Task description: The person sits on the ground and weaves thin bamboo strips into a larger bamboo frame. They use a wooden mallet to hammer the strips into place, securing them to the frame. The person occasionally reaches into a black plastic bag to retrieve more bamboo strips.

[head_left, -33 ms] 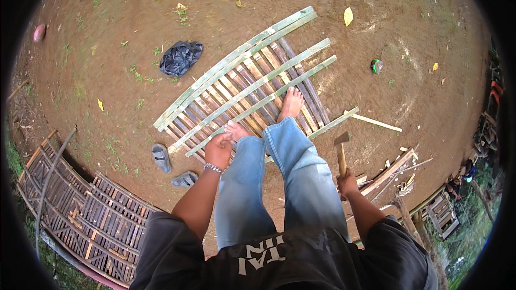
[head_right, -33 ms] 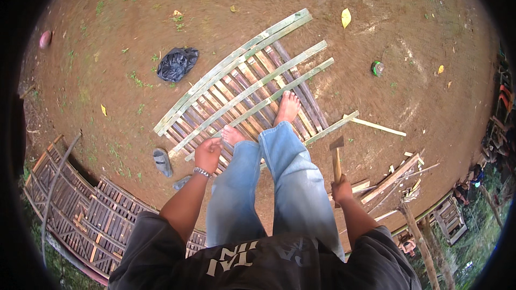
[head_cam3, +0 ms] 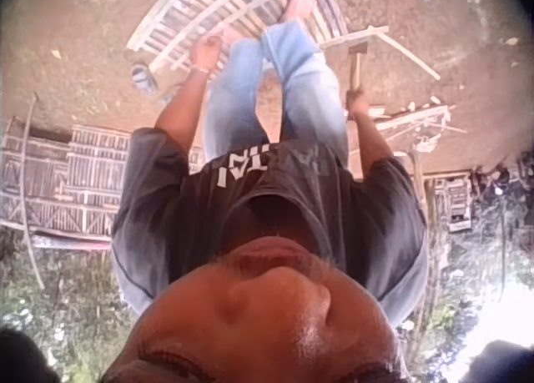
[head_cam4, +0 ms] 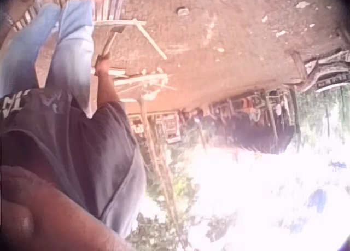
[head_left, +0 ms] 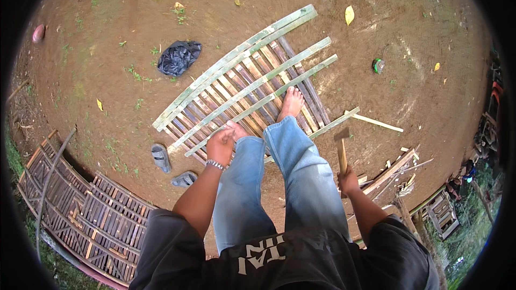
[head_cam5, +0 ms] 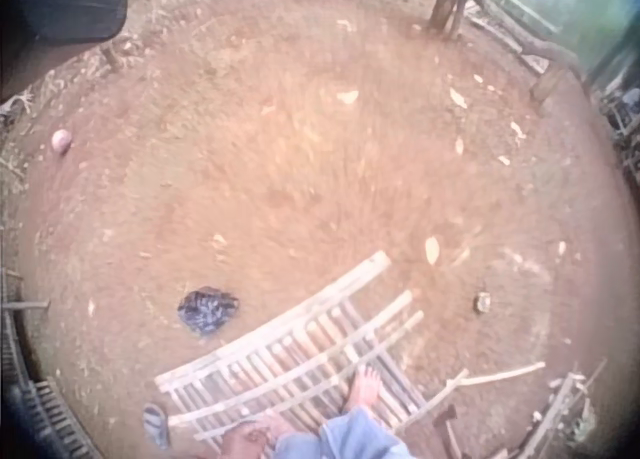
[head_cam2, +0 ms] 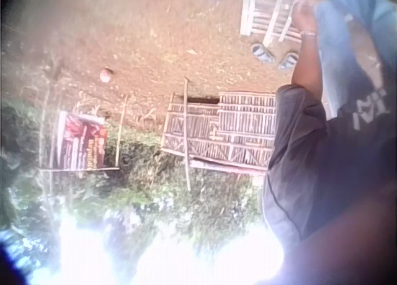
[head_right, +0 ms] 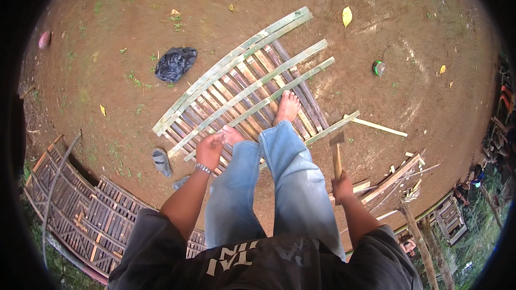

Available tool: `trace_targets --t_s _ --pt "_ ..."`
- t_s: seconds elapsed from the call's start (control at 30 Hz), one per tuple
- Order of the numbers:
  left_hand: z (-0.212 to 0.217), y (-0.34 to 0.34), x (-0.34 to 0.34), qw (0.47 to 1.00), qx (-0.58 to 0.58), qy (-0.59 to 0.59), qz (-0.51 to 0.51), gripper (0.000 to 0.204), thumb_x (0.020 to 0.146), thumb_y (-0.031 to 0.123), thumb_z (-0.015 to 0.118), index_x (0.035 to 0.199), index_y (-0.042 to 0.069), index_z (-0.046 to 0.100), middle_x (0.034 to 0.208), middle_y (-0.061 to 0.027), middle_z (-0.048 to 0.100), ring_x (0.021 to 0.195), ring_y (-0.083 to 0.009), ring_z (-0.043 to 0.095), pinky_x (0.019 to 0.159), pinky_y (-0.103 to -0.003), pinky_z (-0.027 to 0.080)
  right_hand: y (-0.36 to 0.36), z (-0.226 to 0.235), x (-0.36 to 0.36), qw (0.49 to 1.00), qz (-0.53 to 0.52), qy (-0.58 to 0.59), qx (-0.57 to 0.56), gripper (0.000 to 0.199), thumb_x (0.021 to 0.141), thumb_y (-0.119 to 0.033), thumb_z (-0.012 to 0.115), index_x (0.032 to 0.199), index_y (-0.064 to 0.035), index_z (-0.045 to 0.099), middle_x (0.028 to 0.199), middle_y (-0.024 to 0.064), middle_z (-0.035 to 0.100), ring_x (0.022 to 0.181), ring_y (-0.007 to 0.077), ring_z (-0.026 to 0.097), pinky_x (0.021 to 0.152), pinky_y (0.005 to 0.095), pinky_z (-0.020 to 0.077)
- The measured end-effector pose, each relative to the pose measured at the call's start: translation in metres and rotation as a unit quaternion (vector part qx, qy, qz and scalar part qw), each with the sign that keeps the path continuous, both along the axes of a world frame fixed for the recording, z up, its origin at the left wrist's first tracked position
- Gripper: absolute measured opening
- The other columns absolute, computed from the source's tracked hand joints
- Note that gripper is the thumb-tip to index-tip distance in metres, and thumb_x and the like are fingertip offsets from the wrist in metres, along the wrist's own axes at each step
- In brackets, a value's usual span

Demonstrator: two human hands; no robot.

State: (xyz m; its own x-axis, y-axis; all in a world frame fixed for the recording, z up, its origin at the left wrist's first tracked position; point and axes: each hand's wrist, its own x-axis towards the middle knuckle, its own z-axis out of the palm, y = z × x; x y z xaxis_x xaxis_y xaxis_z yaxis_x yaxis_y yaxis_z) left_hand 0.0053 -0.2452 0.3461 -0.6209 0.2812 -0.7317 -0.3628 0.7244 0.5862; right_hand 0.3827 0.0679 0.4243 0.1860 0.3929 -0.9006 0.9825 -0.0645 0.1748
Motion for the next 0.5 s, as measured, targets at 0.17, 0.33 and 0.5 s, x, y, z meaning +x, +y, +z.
trace_targets --t_s 0.17,0.33,0.5 --pt "-0.058 0.085 -0.007 0.994 -0.015 -0.069 0.084 0.018 0.093 0.004 0.072 0.109 -0.003 0.074 0.101 -0.0089 0.076 0.087 -0.0144 0.072 0.083 -0.028 0.057 0.054 -0.071 -0.041 0.997 0.046 0.064 -0.011 0.049 0.097 -0.022 0.065 0.138 -0.0049 0.047 0.109 0.0310 0.068 0.105 0.0470 0.067 0.089 0.0528 0.0535" --pt "-0.140 0.134 0.010 0.980 0.127 0.014 0.154 0.014 0.092 0.009 0.076 0.102 0.000 0.077 0.089 -0.0055 0.076 0.076 -0.0116 0.069 0.074 -0.028 0.055 0.075 -0.128 -0.083 0.981 0.112 0.159 0.029 0.050 0.098 -0.021 0.064 0.142 -0.0062 0.047 0.115 0.0319 0.067 0.109 0.0499 0.064 0.091 0.0547 0.0528" --pt "-0.211 0.182 -0.014 0.986 0.111 -0.068 0.103 0.021 0.092 0.002 0.071 0.112 -0.006 0.070 0.094 -0.0099 0.075 0.082 -0.0149 0.072 0.079 -0.029 0.056 0.092 -0.189 -0.127 0.950 0.175 0.248 0.073 0.046 0.098 -0.021 0.064 0.140 -0.0084 0.051 0.104 0.0314 0.070 0.102 0.0505 0.067 0.087 0.0534 0.0548"
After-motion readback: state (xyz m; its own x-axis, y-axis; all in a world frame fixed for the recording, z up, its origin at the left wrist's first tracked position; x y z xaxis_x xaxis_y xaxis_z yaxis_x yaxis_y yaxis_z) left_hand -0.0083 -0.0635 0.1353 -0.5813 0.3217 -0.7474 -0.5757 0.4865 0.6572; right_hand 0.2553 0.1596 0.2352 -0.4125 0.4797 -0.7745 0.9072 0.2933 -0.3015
